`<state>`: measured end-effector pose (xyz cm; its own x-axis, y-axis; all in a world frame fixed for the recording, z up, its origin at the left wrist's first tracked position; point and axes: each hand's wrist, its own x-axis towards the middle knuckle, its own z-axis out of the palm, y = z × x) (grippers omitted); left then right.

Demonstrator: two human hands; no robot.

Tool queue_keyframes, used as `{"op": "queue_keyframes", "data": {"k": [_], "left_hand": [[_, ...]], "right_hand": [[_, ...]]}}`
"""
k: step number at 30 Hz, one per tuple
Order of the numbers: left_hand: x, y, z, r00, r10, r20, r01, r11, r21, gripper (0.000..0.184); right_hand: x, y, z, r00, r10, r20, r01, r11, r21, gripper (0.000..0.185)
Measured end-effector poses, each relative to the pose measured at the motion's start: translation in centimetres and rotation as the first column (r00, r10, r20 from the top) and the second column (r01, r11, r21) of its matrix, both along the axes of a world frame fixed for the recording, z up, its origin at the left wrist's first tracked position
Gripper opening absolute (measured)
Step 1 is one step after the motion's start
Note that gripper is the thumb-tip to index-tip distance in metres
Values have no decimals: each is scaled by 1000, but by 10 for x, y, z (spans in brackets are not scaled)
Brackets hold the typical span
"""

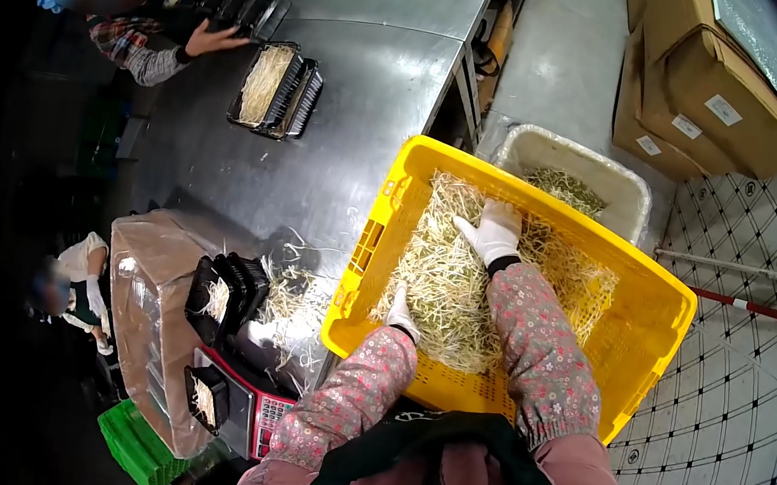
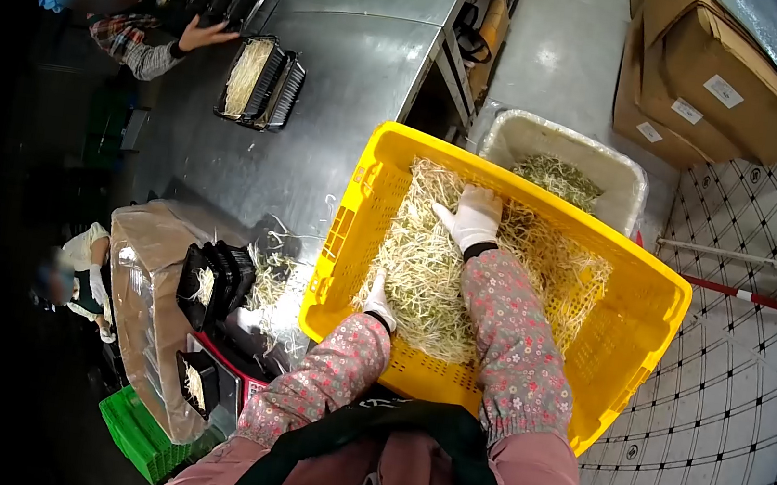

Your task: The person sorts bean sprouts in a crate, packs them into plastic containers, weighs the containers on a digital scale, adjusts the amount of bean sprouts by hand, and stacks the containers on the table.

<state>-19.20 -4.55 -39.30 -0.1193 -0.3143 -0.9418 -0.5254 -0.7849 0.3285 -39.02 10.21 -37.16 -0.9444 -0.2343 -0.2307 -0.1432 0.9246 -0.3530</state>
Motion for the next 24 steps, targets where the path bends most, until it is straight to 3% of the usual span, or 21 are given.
{"op": "queue_keyframes", "data": {"k": [1, 2, 3, 4, 5, 6, 8, 9, 10, 13, 14, 15, 17, 19, 21, 24], "left_hand": [[2, -3, -4, 1000, -3, 28, 4, 1000, -31, 93], [7, 5, -10, 908, 399, -124, -394, 917, 65, 91], [10, 1, -21, 907, 404, -122, -398, 915, 70, 91], [16, -9, -47, 975, 220, 6, -220, 975, -35, 89], [26, -21, -78, 987, 37, 155, -20, 993, -113, 87], [41, -31, -119, 991, 85, 106, -68, 985, -156, 84], [-1, 2, -25, 971, 114, 211, -70, 976, -205, 84], [-25, 21, 30, 956, 131, 263, -70, 971, -229, 84], [-17, 17, 16, 975, 84, 206, -32, 970, -242, 87], [-6, -1, -21, 979, 68, 194, -43, 991, -129, 93], [2, -5, -30, 979, 65, 192, -52, 996, -70, 97], [6, -4, -29, 979, 67, 193, -54, 996, -69, 97], [10, -1, -29, 998, 50, 33, -46, 993, -109, 99], [13, 0, -36, 998, 50, 49, -41, 986, -159, 96], [14, 4, -42, 996, 36, 85, -14, 967, -253, 91], [-5, 14, -7, 988, 30, 149, 8, 969, -246, 99]], "right_hand": [[3, -2, 0, 999, 10, -49, -11, 1000, -27, 69], [7, 0, -1, 995, 18, -95, -23, 999, -47, 70], [9, 1, -1, 990, 26, -142, -35, 997, -67, 71], [8, 2, 6, 999, 42, -8, -43, 994, -101, 73], [9, 0, 1, 999, 47, -6, -48, 994, -99, 73], [13, -1, -10, 996, 48, -75, -53, 996, -70, 73], [11, 0, -15, 989, 57, -140, -63, 997, -38, 74], [4, 1, -5, 998, 49, -33, -51, 997, -55, 75], [2, 1, 0, 997, 39, 73, -34, 997, -72, 75], [-4, 2, 11, 995, 89, 45, -88, 996, -32, 80], [-8, 6, 20, 963, 82, 255, -64, 995, -78, 74], [-6, 7, 15, 963, 84, 256, -67, 995, -78, 74], [2, 11, 7, 979, 85, 188, -66, 992, -108, 69], [6, 13, 9, 976, 91, 199, -68, 990, -120, 68], [8, 14, 4, 989, 120, 91, -109, 987, -115, 72], [6, 14, 0, 988, 147, -51, -152, 981, -119, 73]]}}
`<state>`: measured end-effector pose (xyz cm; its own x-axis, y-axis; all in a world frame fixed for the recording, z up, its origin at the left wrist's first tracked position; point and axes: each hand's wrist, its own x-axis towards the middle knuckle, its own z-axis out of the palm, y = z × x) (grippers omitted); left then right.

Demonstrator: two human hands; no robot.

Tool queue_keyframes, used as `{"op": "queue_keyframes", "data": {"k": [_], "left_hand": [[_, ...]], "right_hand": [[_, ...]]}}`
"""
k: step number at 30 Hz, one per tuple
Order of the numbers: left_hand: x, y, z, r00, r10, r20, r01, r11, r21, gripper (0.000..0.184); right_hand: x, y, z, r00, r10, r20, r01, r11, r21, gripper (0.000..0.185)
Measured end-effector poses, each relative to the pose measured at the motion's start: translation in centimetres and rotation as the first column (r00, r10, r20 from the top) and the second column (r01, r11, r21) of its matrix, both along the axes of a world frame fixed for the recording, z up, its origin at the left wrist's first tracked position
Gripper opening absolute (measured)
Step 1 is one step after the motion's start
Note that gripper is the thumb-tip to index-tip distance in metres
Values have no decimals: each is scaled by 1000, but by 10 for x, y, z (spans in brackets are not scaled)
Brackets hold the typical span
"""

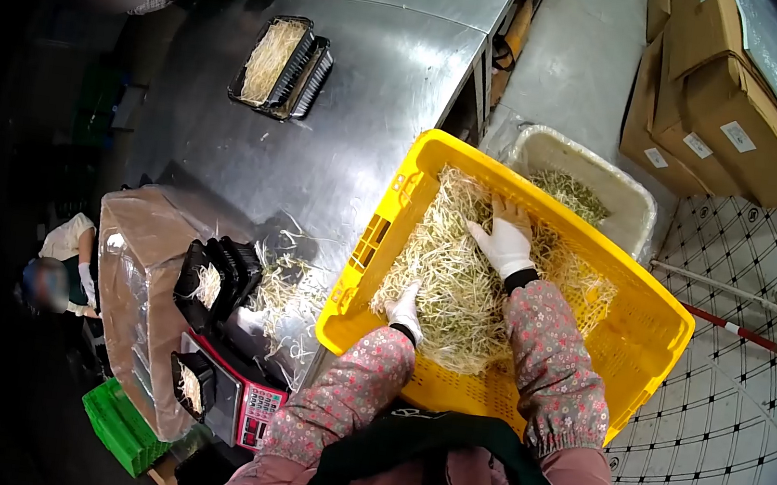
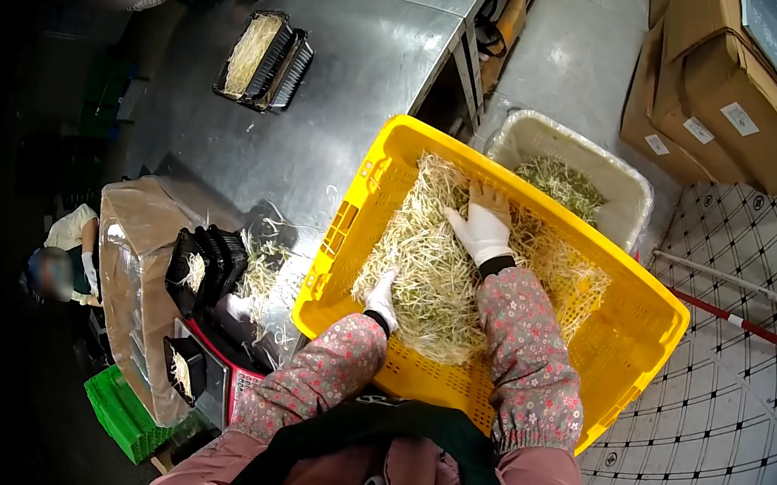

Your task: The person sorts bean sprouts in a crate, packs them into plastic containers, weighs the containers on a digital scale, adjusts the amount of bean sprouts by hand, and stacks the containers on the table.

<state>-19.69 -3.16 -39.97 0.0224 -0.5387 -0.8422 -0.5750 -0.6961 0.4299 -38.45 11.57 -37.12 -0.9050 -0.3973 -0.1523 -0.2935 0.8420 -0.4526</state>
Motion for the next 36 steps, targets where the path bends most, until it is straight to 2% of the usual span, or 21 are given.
{"op": "queue_keyframes", "data": {"k": [1, 2, 5, 7, 9, 10, 11, 13, 14, 15, 17, 19, 22, 24, 25, 26, 27, 28, 29, 33, 36], "left_hand": [[-3, 4, 13, 999, -8, 49, 9, 1000, -8, 101], [-7, 9, 29, 999, -5, -46, 5, 1000, 4, 105], [8, -4, 0, 995, 2, -100, -3, 1000, -7, 110], [16, -8, -16, 998, -67, 8, 67, 992, -111, 102], [31, -29, -62, 965, 100, -243, -57, 982, 178, 92], [14, -29, -37, 886, 204, -416, -56, 938, 341, 82], [4, -17, -10, 948, 133, -288, -58, 965, 255, 75], [-1, -26, -6, 883, 350, -313, -254, 917, 308, 69], [-3, -12, -7, 994, -20, -104, 20, 1000, -1, 79], [3, -17, -21, 994, -16, -108, 16, 1000, -1, 79], [23, -28, -64, 906, 15, -422, 115, 953, 280, 67], [9, -18, -38, 929, -20, -369, 118, 962, 245, 64], [-7, -6, 8, 949, -137, -284, 159, 986, 56, 64], [-32, 7, 62, 977, -101, -187, 102, 995, -3, 81], [-25, 0, 36, 978, -105, -183, 106, 994, 0, 81], [-11, -12, -9, 975, -115, -192, 123, 992, 32, 82], [-2, -20, -34, 971, -128, -203, 143, 988, 61, 83], [-16, -11, 4, 963, -258, -74, 256, 966, -36, 83], [-20, -5, 24, 897, -254, -362, 265, 964, -20, 77], [-34, 17, 47, 818, -340, -464, 337, 937, -93, 58], [-32, 15, 41, 841, -321, -434, 285, 947, -148, 71]], "right_hand": [[0, -4, 1, 996, 7, -87, -10, 1000, -30, 73], [-3, -7, 25, 999, 40, 16, -39, 998, -58, 72], [-7, -26, 20, 996, 23, -85, -41, 975, -216, 71], [-16, -40, 0, 975, 65, -214, -101, 981, -163, 74], [-26, -53, 5, 994, 99, 52, -96, 994, -61, 79], [-30, -61, 12, 988, 82, 131, -86, 996, 26, 81], [-30, -67, 19, 987, 88, 134, -93, 995, 27, 81], [-30, -75, 20, 996, 34, 81, -49, 980, 190, 77], [-28, -74, 3, 1000, 15, 6, -16, 994, 105, 73], [-31, -68, 5, 1000, 20, 2, -20, 994, 105, 73], [-35, -57, 14, 937, 85, 338, -110, 992, 55, 68], [-30, -50, 14, 938, 109, 329, -143, 987, 80, 65], [-20, -43, 10, 989, 128, 79, -129, 992, 7, 68], [-17, -45, -11, 991, 120, -50, -122, 992, -36, 70], [-16, -44, -20, 978, 106, -181, -122, 990, -77, 72], [-28, -46, 5, 988, 107, 115, -101, 993, -58, 73], [-32, -52, -4, 986, 59, 157, -51, 997, -52, 70], [-37, -55, 2, 970, 47, 238, -54, 998, 26, 68], [-40, -57, 8, 947, 28, 319, -64, 993, 104, 66], [-30, -19, 23, 875, 47, 482, 34, 987, -156, 68], [-12, 5, 13, 976, 76, 206, 29, 886, -464, 57]]}}
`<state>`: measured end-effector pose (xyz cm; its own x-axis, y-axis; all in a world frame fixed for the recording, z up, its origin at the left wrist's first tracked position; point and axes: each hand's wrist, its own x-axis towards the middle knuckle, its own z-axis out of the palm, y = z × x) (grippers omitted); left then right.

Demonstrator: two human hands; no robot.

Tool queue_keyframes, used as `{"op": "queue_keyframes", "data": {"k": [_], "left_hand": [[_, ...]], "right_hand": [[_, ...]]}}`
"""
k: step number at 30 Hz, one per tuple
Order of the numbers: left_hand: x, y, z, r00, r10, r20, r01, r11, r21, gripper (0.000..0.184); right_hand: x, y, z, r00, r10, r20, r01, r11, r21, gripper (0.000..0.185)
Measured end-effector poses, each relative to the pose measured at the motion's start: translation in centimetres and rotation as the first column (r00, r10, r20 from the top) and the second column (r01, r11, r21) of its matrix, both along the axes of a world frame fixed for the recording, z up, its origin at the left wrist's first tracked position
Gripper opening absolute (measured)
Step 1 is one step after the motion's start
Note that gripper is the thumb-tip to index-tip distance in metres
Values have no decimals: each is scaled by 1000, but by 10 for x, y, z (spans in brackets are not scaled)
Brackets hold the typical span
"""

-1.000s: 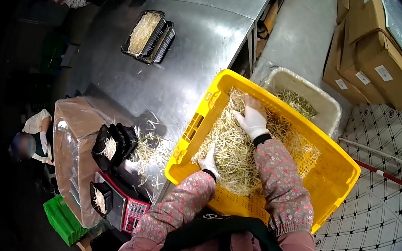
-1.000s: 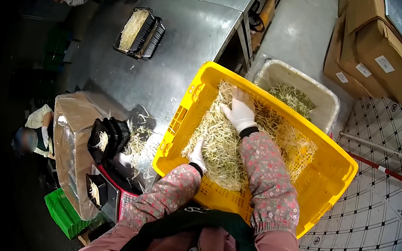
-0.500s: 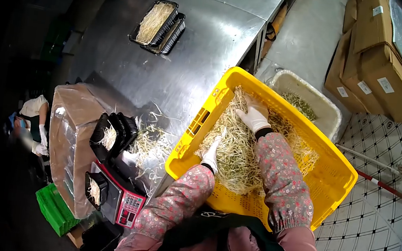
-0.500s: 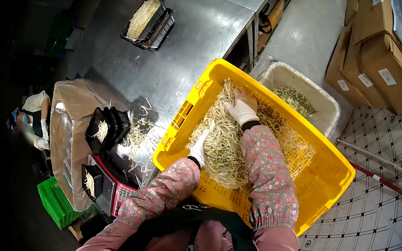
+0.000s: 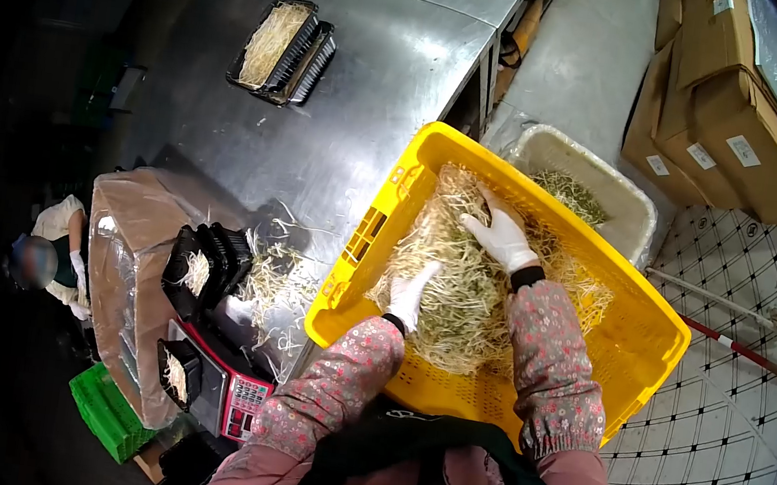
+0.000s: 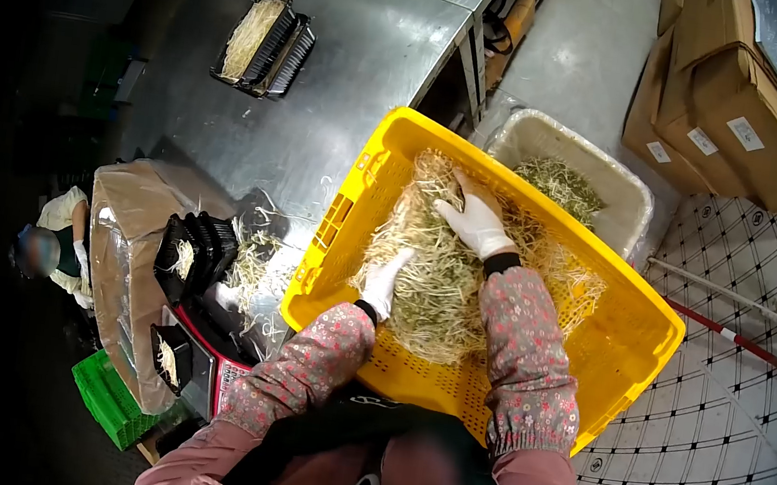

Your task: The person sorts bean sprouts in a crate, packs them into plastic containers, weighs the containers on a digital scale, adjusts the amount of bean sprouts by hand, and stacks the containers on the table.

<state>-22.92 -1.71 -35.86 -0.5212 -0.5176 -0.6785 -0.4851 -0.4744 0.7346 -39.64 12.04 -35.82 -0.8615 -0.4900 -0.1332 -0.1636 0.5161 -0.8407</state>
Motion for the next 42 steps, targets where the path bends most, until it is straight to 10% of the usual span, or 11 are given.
{"op": "queue_keyframes", "data": {"k": [5, 9, 12, 14, 23, 29, 32, 35, 37, 39, 42], "left_hand": [[-10, -14, 11, 935, -27, 353, 3, 998, 69, 97], [-10, -23, -1, 963, -118, 241, 68, 976, 205, 90], [-28, -5, 56, 955, -206, 215, 133, 941, 310, 83], [-17, -4, 32, 951, -264, 158, 208, 930, 302, 81], [-19, -32, -6, 965, -253, 70, 209, 900, 383, 76], [-29, -18, 21, 968, -242, 61, 175, 833, 526, 70], [-9, -4, -13, 949, -235, 211, 187, 956, 226, 75], [-12, 33, 36, 851, -510, -124, 524, 814, 250, 73], [-11, 62, 42, 730, -637, -249, 648, 760, -47, 70], [-23, 87, 50, 761, -513, -396, 601, 787, 137, 72], [-42, 100, 41, 831, -419, -365, 509, 839, 195, 77]], "right_hand": [[11, 33, -20, 956, -90, -278, 121, 988, 94, 49], [15, 20, -34, 899, -167, -405, 304, 904, 302, 43], [9, 15, -22, 982, -98, -162, 161, 883, 441, 45], [12, 20, -10, 886, -239, 398, 87, 927, 365, 49], [9, 10, -54, 942, -161, -296, 232, 947, 224, 48], [-15, -4, -14, 953, -205, 224, 94, 901, 424, 57], [14, 22, -32, 868, -414, 274, 381, 910, 165, 68], [30, 79, -10, 735, -408, 542, 336, 913, 232, 64], [71, 106, -29, 705, -563, 432, 700, 651, -294, 50], [89, 128, -51, 405, -236, 883, 914, 90, -395, 40], [81, 124, -28, 440, -325, 837, 898, 134, -420, 41]]}}
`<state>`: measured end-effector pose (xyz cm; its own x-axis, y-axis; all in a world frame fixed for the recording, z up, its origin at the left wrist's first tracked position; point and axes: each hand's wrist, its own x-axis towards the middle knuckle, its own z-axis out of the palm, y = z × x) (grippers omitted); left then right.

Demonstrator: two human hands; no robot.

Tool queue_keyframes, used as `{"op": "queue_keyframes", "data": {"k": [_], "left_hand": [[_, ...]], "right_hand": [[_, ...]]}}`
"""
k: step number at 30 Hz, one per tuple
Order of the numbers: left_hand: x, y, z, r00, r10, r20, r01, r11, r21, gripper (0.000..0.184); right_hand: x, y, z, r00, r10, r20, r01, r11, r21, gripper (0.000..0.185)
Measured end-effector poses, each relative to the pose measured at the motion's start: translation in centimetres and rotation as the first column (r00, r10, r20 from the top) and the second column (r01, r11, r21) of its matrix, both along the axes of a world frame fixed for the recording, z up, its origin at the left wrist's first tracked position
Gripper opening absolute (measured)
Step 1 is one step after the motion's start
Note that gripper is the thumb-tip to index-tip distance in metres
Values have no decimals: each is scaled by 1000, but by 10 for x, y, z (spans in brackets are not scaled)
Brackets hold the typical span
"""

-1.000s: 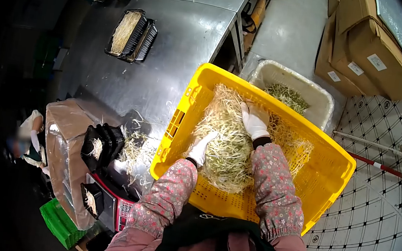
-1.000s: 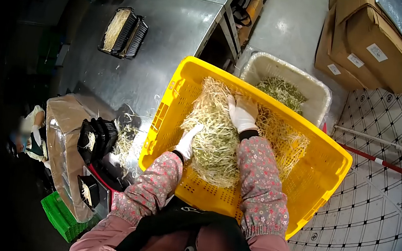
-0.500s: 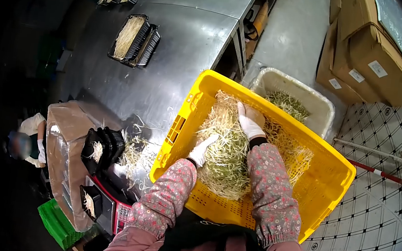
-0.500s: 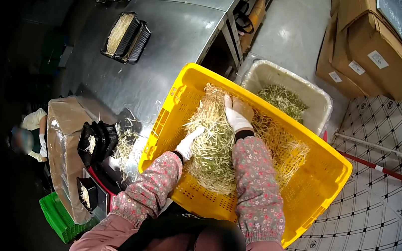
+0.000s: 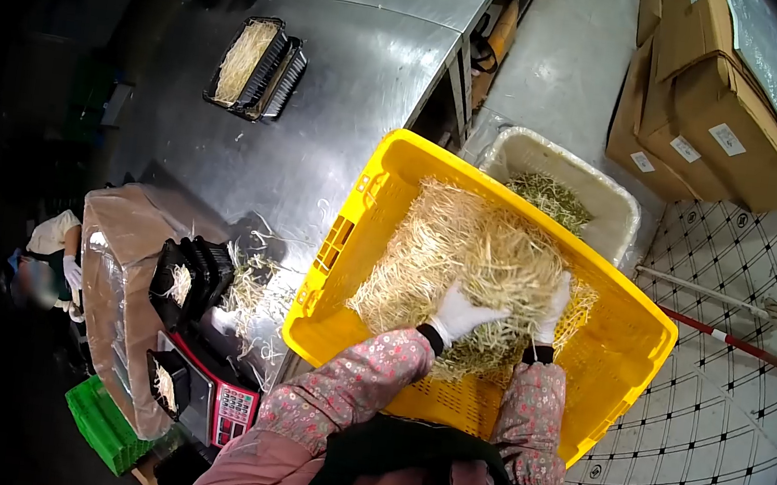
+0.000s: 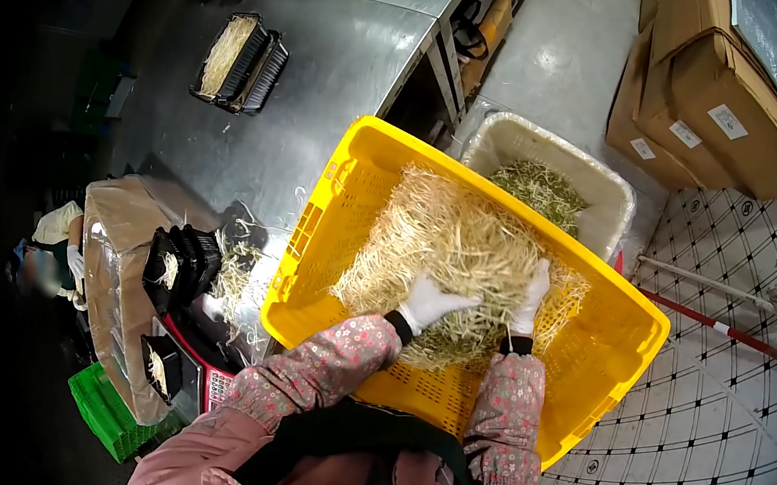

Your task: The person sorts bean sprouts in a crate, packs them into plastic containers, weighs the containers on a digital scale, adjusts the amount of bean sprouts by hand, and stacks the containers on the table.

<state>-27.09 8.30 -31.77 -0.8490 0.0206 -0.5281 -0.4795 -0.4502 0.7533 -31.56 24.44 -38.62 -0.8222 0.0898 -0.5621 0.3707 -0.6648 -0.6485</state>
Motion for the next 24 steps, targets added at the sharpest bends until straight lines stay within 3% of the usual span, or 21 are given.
{"op": "queue_keyframes", "data": {"k": [1, 2, 3, 5, 6, 7, 9, 11, 12, 13, 14, 15, 16, 17, 18, 19, 20, 21, 22, 23, 24], "left_hand": [[-3, -5, -3, 1000, -13, -28, 8, 986, -165, 66], [-5, -18, -7, 997, -70, 16, 72, 976, -206, 61], [-4, -33, -14, 990, -128, 62, 140, 960, -244, 56], [4, -53, -25, 994, 23, 107, 14, 941, -337, 52], [0, -67, -32, 999, 0, 40, 15, 926, -376, 57], [-7, -81, -35, 980, -47, 192, 123, 906, -405, 85], [-20, -85, -48, 864, 35, 502, 229, 860, -455, 118], [-34, -78, -37, 881, -15, 473, 248, 866, -435, 127], [-35, -70, -31, 856, -46, 515, 300, 855, -423, 128], [-41, -66, -18, 806, -213, 553, 437, 844, -310, 132], [-39, -59, -7, 819, -257, 512, 436, 859, -267, 132], [-39, -50, 9, 833, -300, 466, 438, 871, -223, 133], [-44, -40, 46, 823, -373, 428, 450, 888, -91, 128], [-31, -33, 29, 883, -337, 325, 407, 896, -177, 101], [-17, -24, 13, 933, -290, 215, 307, 951, -49, 85], [-5, -12, 6, 969, -219, 116, 208, 973, 94, 69], [4, 2, -2, 977, -212, -27, 195, 934, -298, 54], [3, 9, -4, 956, -272, -115, 201, 885, -420, 69], [3, 15, -6, 935, -352, 37, 270, 639, -720, 90], [5, 20, -8, 908, -362, 212, 326, 291, -899, 110], [-5, 14, -1, 847, -440, 297, 473, 372, -799, 119]], "right_hand": [[-2, -2, -6, 996, 38, -78, -20, 975, 223, 42], [-1, -3, -11, 986, 89, -143, -19, 901, 434, 45], [2, 0, -15, 987, 83, -140, -15, 902, 432, 45], [7, 10, -19, 972, 233, 21, -170, 645, 745, 49], [5, 5, -12, 981, 180, -67, -66, 642, 764, 56], [3, 6, -12, 983, 173, -69, -59, 642, 764, 56], [0, 8, -14, 982, 186, -42, -80, 603, 794, 59], [-4, -3, -11, 976, 194, 96, -197, 615, 763, 60], [0, -4, -21, 976, 208, 59, -181, 637, 749, 58], [5, -8, -28, 976, 219, 23, -165, 661, 732, 58], [11, -12, -34, 982, 185, -46, -117, 775, 621, 54], [19, -13, -34, 982, 184, -41, -119, 774, 622, 54], [27, -13, -32, 969, 180, -167, -60, 832, 552, 50], [38, -10, -29, 942, 164, -292, -7, 881, 473, 49], [90, 19, -142, 968, 98, -229, -102, 995, -7, 41], [100, 17, -103, 983, 14, -184, -9, 1000, 26, 36], [105, 14, -63, 987, -73, -146, 83, 994, 64, 33], [114, 31, -75, 986, -74, -151, 85, 994, 70, 33], [130, 60, -113, 967, 240, -86, -195, 914, 356, 35], [139, 75, -138, 860, 506, 67, -446, 681, 581, 38], [142, 75, -147, 858, 508, 70, -450, 680, 579, 38]]}}
